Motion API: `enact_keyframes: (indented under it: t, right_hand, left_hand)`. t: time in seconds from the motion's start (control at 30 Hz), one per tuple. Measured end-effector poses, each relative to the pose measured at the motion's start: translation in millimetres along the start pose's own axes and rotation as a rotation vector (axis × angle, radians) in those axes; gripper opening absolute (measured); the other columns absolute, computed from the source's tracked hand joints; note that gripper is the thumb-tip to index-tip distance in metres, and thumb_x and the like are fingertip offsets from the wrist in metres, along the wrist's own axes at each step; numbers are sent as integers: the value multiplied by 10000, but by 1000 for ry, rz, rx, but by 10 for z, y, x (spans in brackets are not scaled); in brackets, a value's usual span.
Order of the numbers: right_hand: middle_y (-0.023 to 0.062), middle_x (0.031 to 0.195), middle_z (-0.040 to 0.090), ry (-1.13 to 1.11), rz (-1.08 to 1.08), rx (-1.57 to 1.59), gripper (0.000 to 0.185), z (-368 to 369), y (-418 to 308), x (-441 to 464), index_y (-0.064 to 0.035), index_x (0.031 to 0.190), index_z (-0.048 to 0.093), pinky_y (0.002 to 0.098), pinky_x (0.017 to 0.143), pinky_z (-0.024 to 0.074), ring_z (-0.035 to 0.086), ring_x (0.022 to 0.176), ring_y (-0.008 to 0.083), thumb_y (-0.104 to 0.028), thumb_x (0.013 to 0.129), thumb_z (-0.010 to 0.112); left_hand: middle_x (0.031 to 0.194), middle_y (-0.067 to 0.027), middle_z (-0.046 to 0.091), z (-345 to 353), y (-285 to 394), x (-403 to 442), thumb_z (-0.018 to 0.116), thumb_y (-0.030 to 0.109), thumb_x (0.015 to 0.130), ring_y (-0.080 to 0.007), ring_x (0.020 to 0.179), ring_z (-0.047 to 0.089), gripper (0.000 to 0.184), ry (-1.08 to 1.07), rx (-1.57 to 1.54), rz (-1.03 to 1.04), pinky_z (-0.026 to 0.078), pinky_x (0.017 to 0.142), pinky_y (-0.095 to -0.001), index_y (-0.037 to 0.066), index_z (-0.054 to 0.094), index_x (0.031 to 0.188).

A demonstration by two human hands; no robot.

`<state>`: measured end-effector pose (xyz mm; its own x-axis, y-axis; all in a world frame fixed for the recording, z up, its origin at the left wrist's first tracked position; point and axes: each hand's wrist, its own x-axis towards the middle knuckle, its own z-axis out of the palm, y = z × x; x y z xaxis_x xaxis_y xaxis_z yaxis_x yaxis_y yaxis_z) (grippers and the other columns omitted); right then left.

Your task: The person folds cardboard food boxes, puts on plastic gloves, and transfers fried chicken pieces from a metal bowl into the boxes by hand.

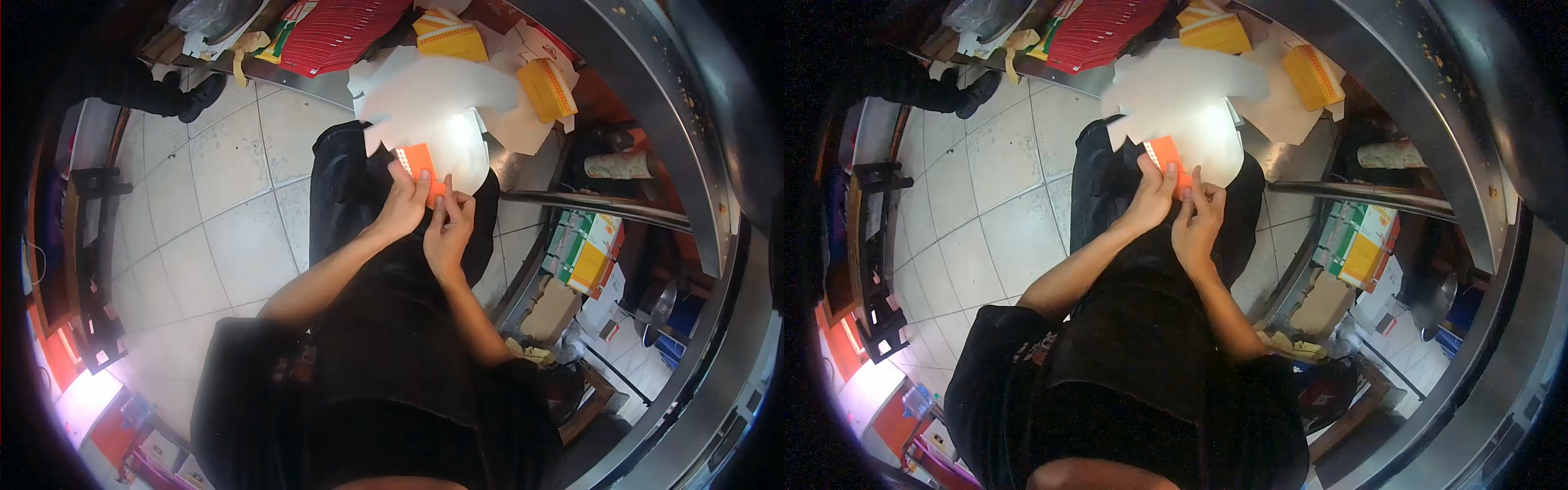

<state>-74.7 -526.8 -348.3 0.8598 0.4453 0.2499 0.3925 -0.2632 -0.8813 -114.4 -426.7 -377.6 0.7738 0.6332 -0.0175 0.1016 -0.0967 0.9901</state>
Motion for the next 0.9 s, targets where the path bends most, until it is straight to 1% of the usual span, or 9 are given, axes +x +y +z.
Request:
enact_keyframes:
  t: [0.17,0.3,0.37,0.43,0.5,0.57,0.7,0.77,0.9]
  right_hand:
    - [151,993,603,-188,158,-40,400,-82,19,107,-34,1337,637,349,775,523,628,894,267,-42,937,647]
    - [124,899,676,159,-245,-134,345,-224,-329,529,-13,1164,653,361,822,503,648,867,256,-211,898,747]
    - [103,877,672,74,154,386,347,-114,-466,654,-7,1084,622,342,825,495,643,857,210,-249,885,772]
    - [80,865,669,17,248,290,354,-161,-551,823,21,1099,626,300,778,493,629,835,155,-216,886,780]
    - [57,885,684,-140,445,428,266,-288,-481,979,14,1112,656,255,745,474,619,807,108,-135,913,751]
    - [42,813,688,-207,433,415,209,-444,-262,964,22,1052,683,244,692,482,618,739,91,-96,896,757]
    - [-7,907,681,-315,65,99,145,-531,131,744,-55,990,699,279,760,546,642,826,109,-73,868,776]
    - [-8,989,637,-193,584,648,200,-294,143,476,-83,1073,653,331,813,566,629,934,114,-68,897,745]
    - [9,1057,631,-209,677,913,238,-222,-60,341,-108,1158,624,407,925,573,627,1037,153,-85,937,707]
  left_hand:
    - [1095,-244,532,32,-32,-96,394,233,1094,-293,1047,580,283,-61,89,-34,477,888,-394,3,235,1054]
    - [1084,-380,538,-137,368,-10,471,241,1053,-542,822,622,405,-102,364,20,518,724,-557,-100,297,1187]
    - [1086,-350,556,-161,410,-3,518,216,1026,-507,748,641,477,-201,461,-57,534,636,-552,-129,312,1282]
    - [1108,-322,572,-151,324,-38,555,202,1005,-445,758,675,552,-128,590,238,548,594,-510,-126,305,1371]
    - [1127,-304,574,-211,284,-23,576,196,989,-418,773,689,609,-154,662,237,558,584,-481,-105,287,1432]
    - [1310,-333,541,-328,448,-20,566,224,995,-511,940,647,597,-166,567,43,557,770,-549,-39,299,1461]
    - [1459,-342,424,-496,553,-28,552,268,1013,-507,1222,537,678,-307,442,33,489,998,-516,-53,232,1517]
    - [1483,-346,399,-458,573,-74,541,286,1021,-508,1296,476,681,-277,382,19,441,1066,-505,-55,231,1522]
    - [1461,-333,429,-511,505,-66,639,375,957,-488,1288,491,849,-217,354,184,454,1043,-499,-38,195,1551]
